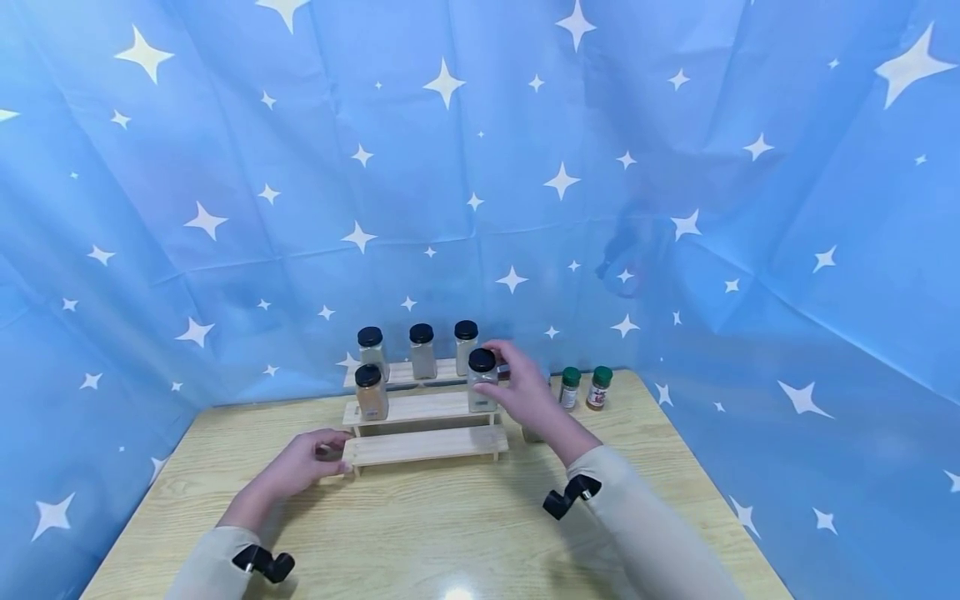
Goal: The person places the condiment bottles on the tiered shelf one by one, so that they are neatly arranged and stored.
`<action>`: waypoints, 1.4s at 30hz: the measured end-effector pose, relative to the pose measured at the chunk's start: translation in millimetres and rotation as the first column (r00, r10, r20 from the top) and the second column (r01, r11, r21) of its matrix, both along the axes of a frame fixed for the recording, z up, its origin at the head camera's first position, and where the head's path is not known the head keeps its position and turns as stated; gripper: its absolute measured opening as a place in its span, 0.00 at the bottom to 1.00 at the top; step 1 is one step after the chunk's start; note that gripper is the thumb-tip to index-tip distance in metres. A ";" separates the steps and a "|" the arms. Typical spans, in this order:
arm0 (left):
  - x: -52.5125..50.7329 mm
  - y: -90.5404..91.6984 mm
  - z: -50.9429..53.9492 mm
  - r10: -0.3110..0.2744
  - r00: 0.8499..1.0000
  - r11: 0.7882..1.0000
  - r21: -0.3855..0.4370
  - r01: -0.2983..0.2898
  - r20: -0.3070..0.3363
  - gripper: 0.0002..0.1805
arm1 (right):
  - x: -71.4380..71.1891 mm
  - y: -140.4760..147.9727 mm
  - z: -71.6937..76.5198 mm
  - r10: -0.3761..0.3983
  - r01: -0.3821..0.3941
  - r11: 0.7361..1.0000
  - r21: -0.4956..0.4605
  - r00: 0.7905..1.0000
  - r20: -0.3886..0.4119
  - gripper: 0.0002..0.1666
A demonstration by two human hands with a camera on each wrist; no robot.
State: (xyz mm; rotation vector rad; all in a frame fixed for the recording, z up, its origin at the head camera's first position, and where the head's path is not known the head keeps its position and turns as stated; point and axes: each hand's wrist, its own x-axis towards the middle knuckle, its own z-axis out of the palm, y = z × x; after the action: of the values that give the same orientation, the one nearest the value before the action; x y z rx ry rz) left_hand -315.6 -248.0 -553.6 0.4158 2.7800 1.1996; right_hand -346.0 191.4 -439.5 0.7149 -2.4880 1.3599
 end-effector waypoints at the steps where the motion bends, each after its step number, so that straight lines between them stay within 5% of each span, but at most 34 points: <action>1: -0.1 0.1 0.1 -0.001 1.000 1.000 -0.001 0.001 0.000 0.29 | -0.8 -3.1 -1.2 0.000 0.000 1.000 0.000 1.000 0.003 0.40; 42: -0.4 -1.2 -2.2 -0.011 1.000 1.000 -0.005 0.011 -0.013 0.30 | -16.3 -96.3 -25.0 0.049 -0.049 0.999 -0.013 0.997 0.052 0.39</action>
State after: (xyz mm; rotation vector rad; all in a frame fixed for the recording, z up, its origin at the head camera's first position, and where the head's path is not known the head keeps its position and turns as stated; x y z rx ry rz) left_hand -316.0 -249.2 -555.8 0.4397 2.7874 1.1926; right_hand -362.4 95.1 -464.5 0.7521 -2.5163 1.4260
